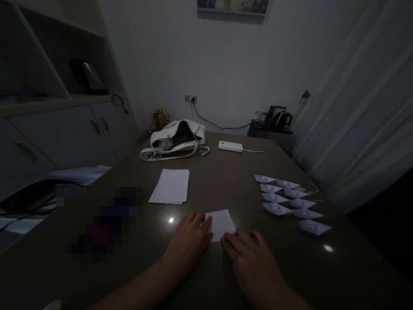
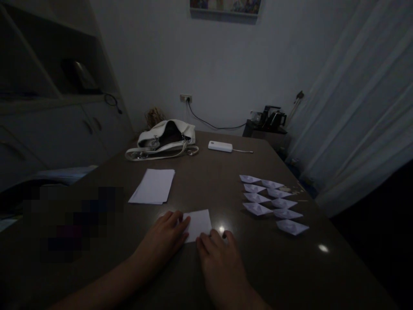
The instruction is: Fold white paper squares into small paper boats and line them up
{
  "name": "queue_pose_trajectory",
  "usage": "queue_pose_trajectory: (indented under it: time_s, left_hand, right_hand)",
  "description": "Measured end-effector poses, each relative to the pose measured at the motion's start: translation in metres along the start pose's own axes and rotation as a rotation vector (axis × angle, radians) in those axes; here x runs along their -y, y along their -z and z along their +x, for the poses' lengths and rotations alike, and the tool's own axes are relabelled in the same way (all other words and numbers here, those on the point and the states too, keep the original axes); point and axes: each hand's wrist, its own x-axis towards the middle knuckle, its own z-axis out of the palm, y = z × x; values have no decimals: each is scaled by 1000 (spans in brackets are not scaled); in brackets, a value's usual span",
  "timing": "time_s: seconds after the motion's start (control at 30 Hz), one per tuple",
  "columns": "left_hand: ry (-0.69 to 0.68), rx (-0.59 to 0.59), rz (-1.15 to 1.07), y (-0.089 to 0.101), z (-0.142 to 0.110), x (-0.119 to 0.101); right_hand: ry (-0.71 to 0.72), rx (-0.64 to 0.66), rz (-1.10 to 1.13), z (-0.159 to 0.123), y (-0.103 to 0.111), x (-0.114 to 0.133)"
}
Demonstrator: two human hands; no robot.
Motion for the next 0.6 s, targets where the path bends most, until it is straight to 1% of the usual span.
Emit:
queue_pose_trajectory:
  time_s: [0.1, 0.17, 0.3, 0.47, 0.53, 0.6]
  left_hand:
    - [1, 6, 9, 1, 0, 1]
    - [0, 6, 9, 2, -1, 1]
    - [11, -4, -3, 2, 0, -2]
    - [127, -67, 27, 2, 4, -15]
    - [158, -58, 35, 3, 4, -17]
    - [171, -38, 44, 7, 2, -15]
  right_hand:
    - [-101, 31, -49, -2, 6, -6]
    - [-128, 36, -73, -3, 7, -9]
    - [-71, 10, -101, -3, 2, -8]
    - [-35, -12, -166, -1, -4, -3]
    - [-31, -26, -190, 0, -3, -2]
    - [-34, -30, -193, 0, -2, -2]
